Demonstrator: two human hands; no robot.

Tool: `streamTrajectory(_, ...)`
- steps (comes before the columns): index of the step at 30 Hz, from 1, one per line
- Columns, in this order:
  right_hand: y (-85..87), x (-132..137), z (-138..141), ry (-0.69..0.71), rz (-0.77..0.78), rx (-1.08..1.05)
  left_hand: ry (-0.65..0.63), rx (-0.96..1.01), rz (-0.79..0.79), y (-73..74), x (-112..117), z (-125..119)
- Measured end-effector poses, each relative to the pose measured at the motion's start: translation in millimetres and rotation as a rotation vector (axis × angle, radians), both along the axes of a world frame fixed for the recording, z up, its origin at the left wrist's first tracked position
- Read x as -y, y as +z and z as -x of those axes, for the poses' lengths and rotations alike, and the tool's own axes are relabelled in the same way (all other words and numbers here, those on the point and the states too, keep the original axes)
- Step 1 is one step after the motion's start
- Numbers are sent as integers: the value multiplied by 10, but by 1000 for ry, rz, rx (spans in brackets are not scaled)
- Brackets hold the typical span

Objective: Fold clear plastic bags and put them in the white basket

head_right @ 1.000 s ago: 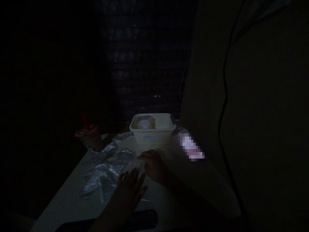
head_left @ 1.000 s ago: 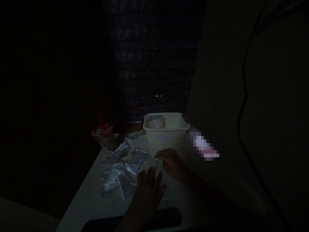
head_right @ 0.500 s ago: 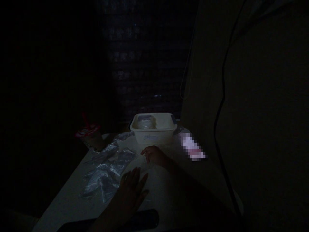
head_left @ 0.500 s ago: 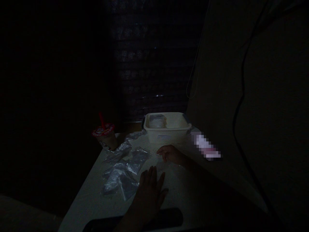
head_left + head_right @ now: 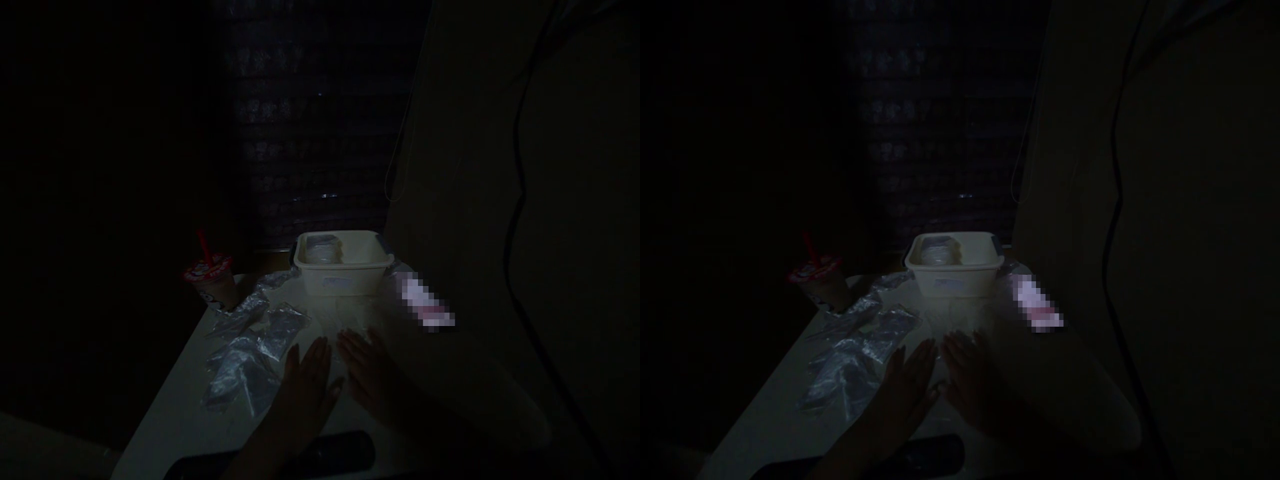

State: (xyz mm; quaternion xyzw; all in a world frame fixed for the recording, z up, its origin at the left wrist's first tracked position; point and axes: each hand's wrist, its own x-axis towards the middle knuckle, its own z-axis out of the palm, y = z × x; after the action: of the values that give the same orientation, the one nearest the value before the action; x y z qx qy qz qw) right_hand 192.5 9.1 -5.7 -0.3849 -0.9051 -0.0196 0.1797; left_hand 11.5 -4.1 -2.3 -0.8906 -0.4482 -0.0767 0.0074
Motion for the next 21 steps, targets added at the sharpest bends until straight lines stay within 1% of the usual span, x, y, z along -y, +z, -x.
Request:
streamTrajectory(4,-77,31,4,-21,42,41,-6,-20,13,-10,17,10)
streamTrajectory(7,-131,32,-34,-23,41,42,9,-21,4,-21,20,20)
streamTrajectory(12,-105,27,-89,-39,36,44,13,-28,-1,-50,-5,20)
streamTrajectory(14,-91,19,-136,-38,17,51,17,-33,-22,-43,-1,29)
streamTrajectory(16,-111,26,-226,-22,-21,62,22,-36,-58,-17,37,55)
streamTrajectory(18,-188,55,-361,-1,-52,73,12,-41,-104,6,118,98)
streamTrajectory(20,-319,98,-522,-6,-48,66,-6,-39,-167,-6,231,148)
streamTrajectory(21,-396,122,-600,12,-30,64,-2,-28,-212,-32,292,171)
